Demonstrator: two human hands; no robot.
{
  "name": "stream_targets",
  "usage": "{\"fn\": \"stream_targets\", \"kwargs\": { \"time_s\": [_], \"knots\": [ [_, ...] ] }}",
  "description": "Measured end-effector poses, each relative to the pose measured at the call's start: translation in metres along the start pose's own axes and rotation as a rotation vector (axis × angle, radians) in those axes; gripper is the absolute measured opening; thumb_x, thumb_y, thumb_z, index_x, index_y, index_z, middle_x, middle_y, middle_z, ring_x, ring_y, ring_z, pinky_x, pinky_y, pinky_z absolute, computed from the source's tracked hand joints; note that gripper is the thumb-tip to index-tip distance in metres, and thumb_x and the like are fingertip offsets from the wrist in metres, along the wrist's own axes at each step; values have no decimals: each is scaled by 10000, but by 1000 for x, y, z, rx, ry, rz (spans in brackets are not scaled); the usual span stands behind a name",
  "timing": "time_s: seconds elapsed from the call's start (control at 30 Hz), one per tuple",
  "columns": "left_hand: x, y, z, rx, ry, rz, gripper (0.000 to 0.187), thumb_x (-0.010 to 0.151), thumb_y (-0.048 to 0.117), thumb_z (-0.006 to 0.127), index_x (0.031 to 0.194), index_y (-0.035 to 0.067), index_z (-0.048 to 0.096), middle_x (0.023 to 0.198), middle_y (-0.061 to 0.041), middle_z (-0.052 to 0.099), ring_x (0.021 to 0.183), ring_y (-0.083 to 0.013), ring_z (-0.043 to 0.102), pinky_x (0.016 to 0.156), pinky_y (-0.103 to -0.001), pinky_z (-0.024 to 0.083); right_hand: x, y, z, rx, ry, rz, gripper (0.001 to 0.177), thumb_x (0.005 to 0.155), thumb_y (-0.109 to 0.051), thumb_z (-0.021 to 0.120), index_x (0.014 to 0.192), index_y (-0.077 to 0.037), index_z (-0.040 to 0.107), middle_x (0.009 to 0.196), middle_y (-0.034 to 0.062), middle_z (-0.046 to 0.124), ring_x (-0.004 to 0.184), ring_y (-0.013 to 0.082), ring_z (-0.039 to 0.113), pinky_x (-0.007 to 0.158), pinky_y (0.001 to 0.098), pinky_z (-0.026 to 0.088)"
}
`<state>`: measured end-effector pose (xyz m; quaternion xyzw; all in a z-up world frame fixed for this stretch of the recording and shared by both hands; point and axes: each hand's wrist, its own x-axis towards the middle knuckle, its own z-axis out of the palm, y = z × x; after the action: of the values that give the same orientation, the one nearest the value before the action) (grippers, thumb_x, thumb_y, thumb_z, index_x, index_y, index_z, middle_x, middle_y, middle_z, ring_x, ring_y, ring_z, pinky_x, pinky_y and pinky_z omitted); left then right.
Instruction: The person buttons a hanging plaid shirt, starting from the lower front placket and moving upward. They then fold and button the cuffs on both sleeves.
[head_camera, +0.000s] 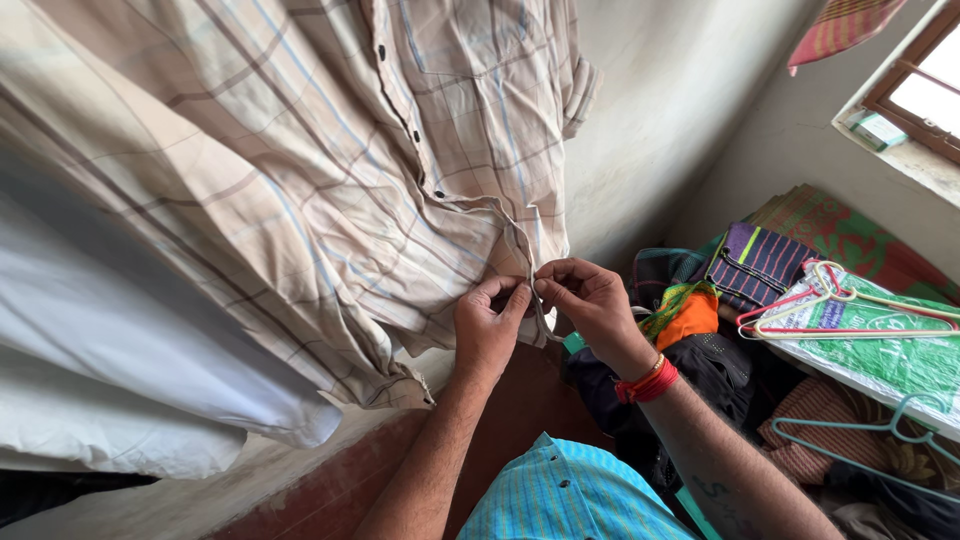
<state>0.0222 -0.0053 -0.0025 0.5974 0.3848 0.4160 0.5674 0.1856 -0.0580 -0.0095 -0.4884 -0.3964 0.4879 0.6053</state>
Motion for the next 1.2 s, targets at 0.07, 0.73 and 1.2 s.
{"fn": "stream_targets", "kwargs": {
  "time_s": [0.07, 0.73, 1.2],
  "knots": [
    [1, -2, 4, 42, -16, 20, 257, 967, 221, 690, 1036, -15, 764, 840, -53, 778, 777, -87, 720, 708, -238, 584, -3, -3, -2, -43, -1, -43, 170, 964, -103, 729, 1104, -5, 731, 821, 35, 713, 638, 41, 606, 505, 209, 499],
    [3, 0, 84, -42, -79, -45, 345, 959, 334, 719, 954, -2, 794, 839, -72, 792, 795, -102, 740, 735, -249, 607, -45, -34, -29, -732, 345, -474, 407, 873, -23, 778, 1249, -20, 622, 903, 41, 685, 812, 129, 705, 750, 275, 597],
    [2, 18, 141, -272, -100, -263, 280, 921, 290, 750, 998, 21, 753, 900, -36, 766, 869, -95, 722, 805, -247, 599, -64, -50, -73, -863, 475, -592, 192, 908, -22, 757, 1088, -10, 692, 1060, 89, 696, 903, 192, 721, 787, 306, 610]
  ]
}}
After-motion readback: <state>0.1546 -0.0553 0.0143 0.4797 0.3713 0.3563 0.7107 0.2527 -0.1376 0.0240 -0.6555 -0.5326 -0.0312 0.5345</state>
